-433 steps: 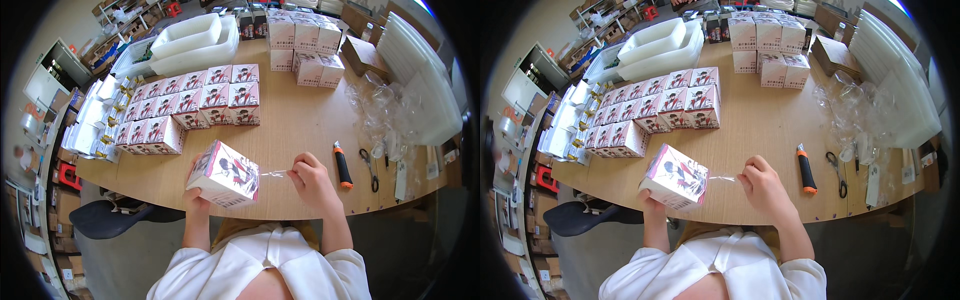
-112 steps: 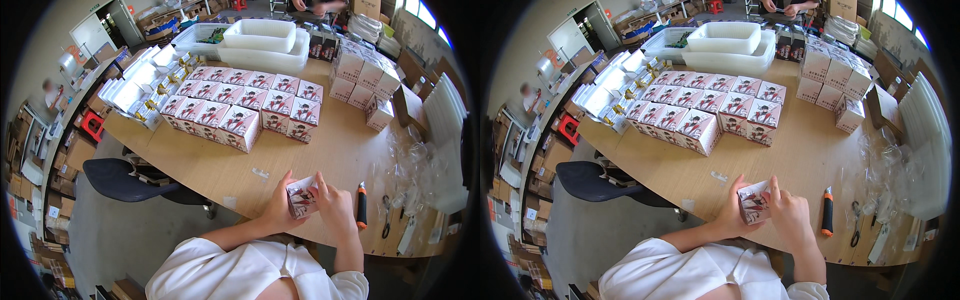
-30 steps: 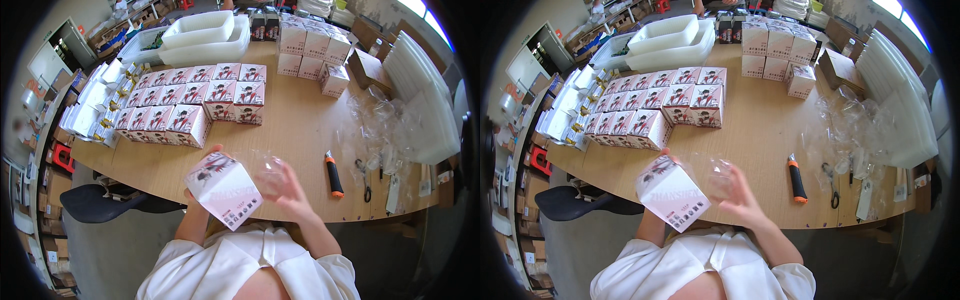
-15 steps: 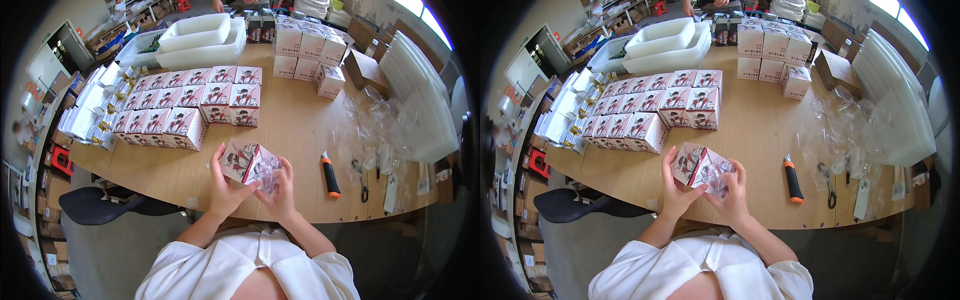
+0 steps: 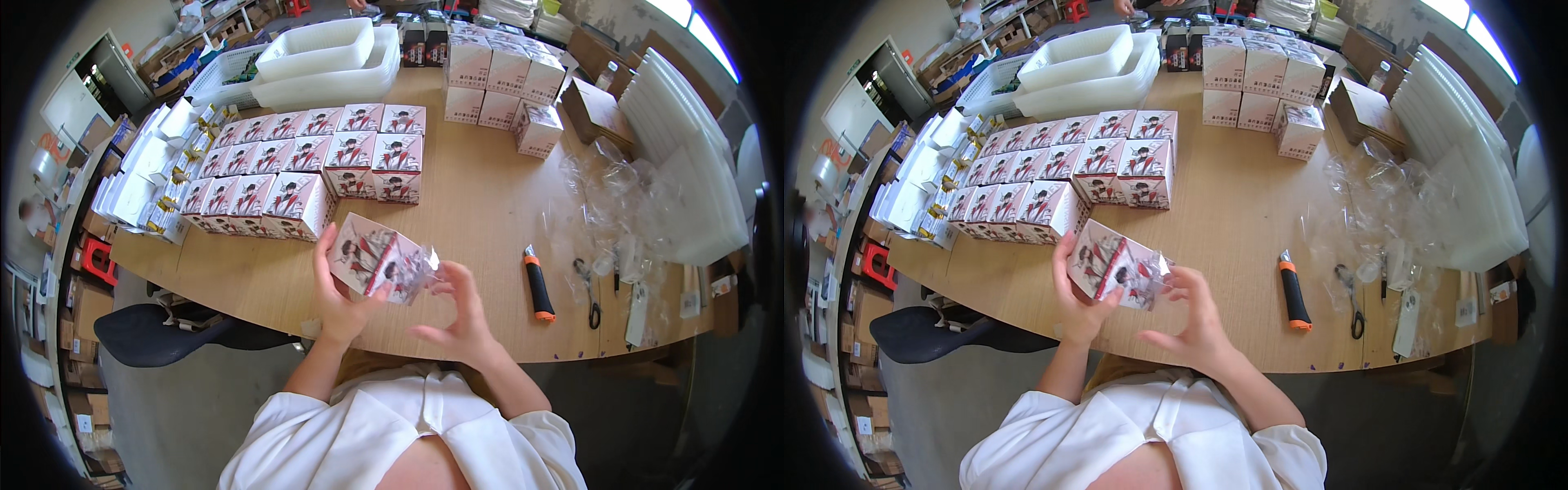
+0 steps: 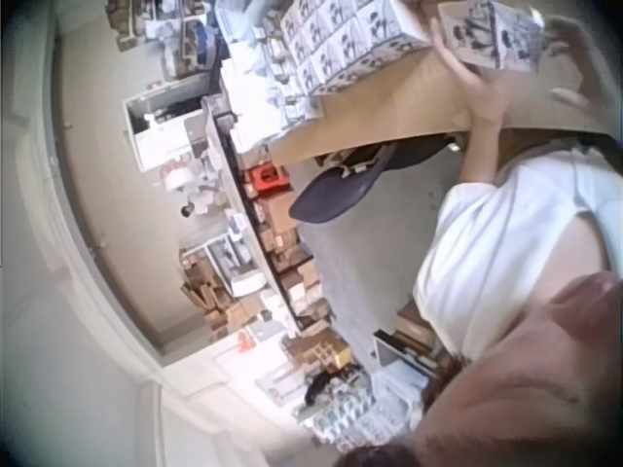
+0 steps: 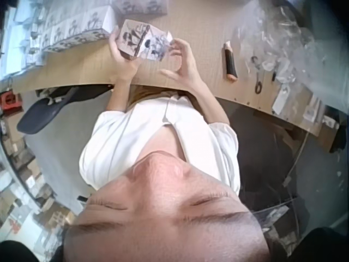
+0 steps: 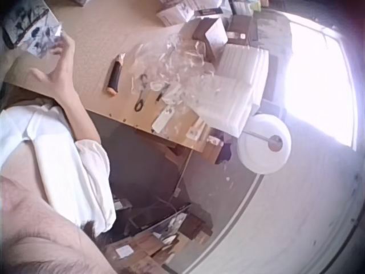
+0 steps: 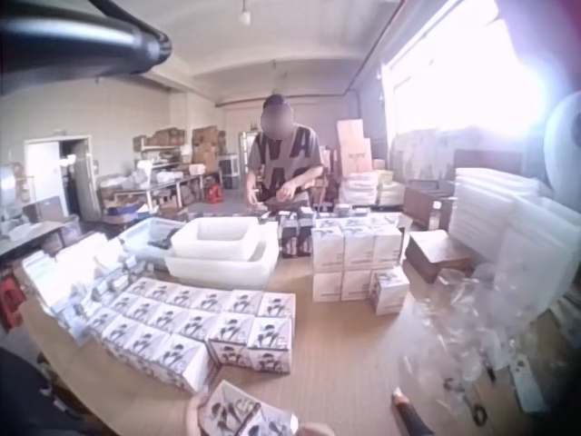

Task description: The person wraps small printed boxes in clear plastic film using a utility knife to cut the film and hands to seal the edges. The wrapped boxes are stacked on the table as the task proceeds.

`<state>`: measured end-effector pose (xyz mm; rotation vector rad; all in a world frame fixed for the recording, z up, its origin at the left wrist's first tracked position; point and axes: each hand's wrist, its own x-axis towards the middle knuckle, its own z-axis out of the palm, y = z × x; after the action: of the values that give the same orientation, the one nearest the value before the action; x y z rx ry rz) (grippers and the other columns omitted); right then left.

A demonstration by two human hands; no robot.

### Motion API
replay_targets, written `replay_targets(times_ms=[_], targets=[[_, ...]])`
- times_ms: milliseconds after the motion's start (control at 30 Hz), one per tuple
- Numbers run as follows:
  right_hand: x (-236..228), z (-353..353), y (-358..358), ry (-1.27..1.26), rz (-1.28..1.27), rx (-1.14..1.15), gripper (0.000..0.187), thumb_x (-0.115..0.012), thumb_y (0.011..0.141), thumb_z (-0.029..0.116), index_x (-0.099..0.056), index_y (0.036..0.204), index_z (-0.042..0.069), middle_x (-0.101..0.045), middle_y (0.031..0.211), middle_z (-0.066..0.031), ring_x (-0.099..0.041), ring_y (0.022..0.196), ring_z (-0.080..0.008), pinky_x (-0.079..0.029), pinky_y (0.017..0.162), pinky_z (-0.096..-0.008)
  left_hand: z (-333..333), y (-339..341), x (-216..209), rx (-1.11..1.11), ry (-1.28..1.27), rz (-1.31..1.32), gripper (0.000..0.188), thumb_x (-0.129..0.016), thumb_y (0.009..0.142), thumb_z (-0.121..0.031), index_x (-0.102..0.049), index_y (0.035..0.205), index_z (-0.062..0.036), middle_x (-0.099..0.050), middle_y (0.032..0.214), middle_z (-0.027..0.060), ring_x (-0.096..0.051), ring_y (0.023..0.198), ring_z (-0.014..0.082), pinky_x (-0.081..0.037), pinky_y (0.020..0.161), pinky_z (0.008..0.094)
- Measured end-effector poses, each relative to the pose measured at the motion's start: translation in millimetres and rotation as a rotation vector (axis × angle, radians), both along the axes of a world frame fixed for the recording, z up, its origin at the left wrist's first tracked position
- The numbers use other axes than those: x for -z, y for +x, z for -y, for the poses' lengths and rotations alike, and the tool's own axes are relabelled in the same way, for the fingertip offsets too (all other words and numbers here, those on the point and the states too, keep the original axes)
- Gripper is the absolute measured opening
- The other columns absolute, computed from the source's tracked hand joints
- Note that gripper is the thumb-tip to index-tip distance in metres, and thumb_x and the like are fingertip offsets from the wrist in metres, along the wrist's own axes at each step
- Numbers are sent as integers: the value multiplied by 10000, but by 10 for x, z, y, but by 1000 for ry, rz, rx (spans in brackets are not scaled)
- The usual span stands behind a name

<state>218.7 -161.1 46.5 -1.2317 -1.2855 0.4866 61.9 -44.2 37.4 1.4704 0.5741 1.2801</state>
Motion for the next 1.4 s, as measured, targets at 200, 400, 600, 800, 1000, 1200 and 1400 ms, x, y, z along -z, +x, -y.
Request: replay_targets(times_ms=[200,400,600,800,1000,1200,1400], targets=[[-16,-96,-63,-181,22,92,363,-773,797,69,-544,1068,-9,-569,1045,-115,-578,974,-211,-482,840,-338,100,-7,88,-32,225,-190,1034,-863,585,-106,-303,1448,2,-416,1302,155,-474,1204,270,-413,1018,394],[145,-122,10,-12,-55,249,65,-625,924,49,-597,933,-9,-603,993,-83,-598,953,-194,-478,860,-312,52,-103,8,61,296,-209,1018,-834,588,-127,-307,1448,11,-421,1289,162,-476,1189,277,-403,1016,403],[143,-27,335,-50,-1009,60,169,-532,1009,191,-552,974,28,-671,917,-114,-697,859,-250,-563,826,-403,-17,-263,47,538,78,97,1131,-817,606,-158,-161,1515,-10,-423,1366,200,-440,1304,312,-342,1087,411],[214,158,768,65,-1077,337,97,-492,1017,149,-526,965,73,-585,803,-45,-547,656,-132,-504,654,-306,-203,-381,20,500,109,237,1059,-806,602,-106,-225,1483,-23,-435,1376,197,-467,1285,303,-360,1089,401],[218,352,849,118,-570,460,156,-506,1015,149,-531,903,44,-553,772,-43,-503,647,-107,-482,636,-290,-449,-454,-46,311,355,-388,897,-821,573,-83,-426,1378,-68,-452,1344,137,-433,1294,294,-346,1084,395],[276,394,771,45,-567,422,140,-498,1017,138,-559,968,21,-557,779,-46,-510,652,-105,-495,644,-294,-463,-431,-367,132,722,-889,583,-771,668,-101,-681,1228,-238,-491,1455,-19,-292,1437,289,-90,1168,637],[336,405,811,31,-431,416,124,-505,1008,121,-567,997,13,-558,792,-37,-519,697,-103,-493,683,-284,-714,-261,-230,-390,1111,-1266,525,-705,783,-157,-624,1301,-190,-564,1390,-72,-237,1475,231,-57,1156,684]])
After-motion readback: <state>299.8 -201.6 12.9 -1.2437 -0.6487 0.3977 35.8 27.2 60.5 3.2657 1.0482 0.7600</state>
